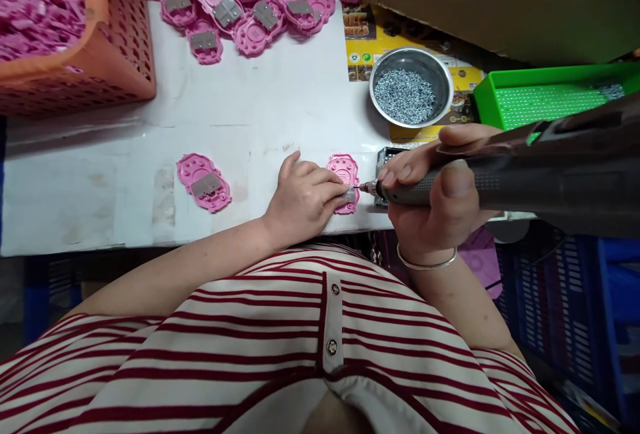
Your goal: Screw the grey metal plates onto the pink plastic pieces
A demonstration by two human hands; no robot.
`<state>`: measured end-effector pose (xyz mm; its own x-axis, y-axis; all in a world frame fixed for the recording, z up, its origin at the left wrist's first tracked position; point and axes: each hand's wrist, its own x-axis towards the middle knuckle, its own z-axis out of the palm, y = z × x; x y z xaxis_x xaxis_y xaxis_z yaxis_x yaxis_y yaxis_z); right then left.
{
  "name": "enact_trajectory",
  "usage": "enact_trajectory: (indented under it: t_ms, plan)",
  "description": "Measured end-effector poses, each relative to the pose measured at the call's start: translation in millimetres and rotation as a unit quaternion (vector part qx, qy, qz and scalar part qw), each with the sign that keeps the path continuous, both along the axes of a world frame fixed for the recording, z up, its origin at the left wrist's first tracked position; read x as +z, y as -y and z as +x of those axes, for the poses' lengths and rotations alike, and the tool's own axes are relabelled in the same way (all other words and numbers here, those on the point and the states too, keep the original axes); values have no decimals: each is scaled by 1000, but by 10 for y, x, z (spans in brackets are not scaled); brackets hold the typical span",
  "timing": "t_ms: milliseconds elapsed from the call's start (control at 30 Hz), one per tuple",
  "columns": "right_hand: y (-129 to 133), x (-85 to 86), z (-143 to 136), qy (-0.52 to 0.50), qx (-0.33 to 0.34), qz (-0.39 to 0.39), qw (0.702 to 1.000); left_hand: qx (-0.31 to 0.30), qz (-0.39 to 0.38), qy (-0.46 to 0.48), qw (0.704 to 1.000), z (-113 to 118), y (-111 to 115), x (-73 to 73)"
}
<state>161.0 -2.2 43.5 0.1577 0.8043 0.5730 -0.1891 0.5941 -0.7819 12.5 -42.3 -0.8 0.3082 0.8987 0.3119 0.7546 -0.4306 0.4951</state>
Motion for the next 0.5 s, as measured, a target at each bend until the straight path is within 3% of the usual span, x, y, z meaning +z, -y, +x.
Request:
enact_trajectory:
  t_ms: [500]
  plan:
    - [37,-65,28,70,-23,-46,996,-3,5,-16,1000,11,-6,4]
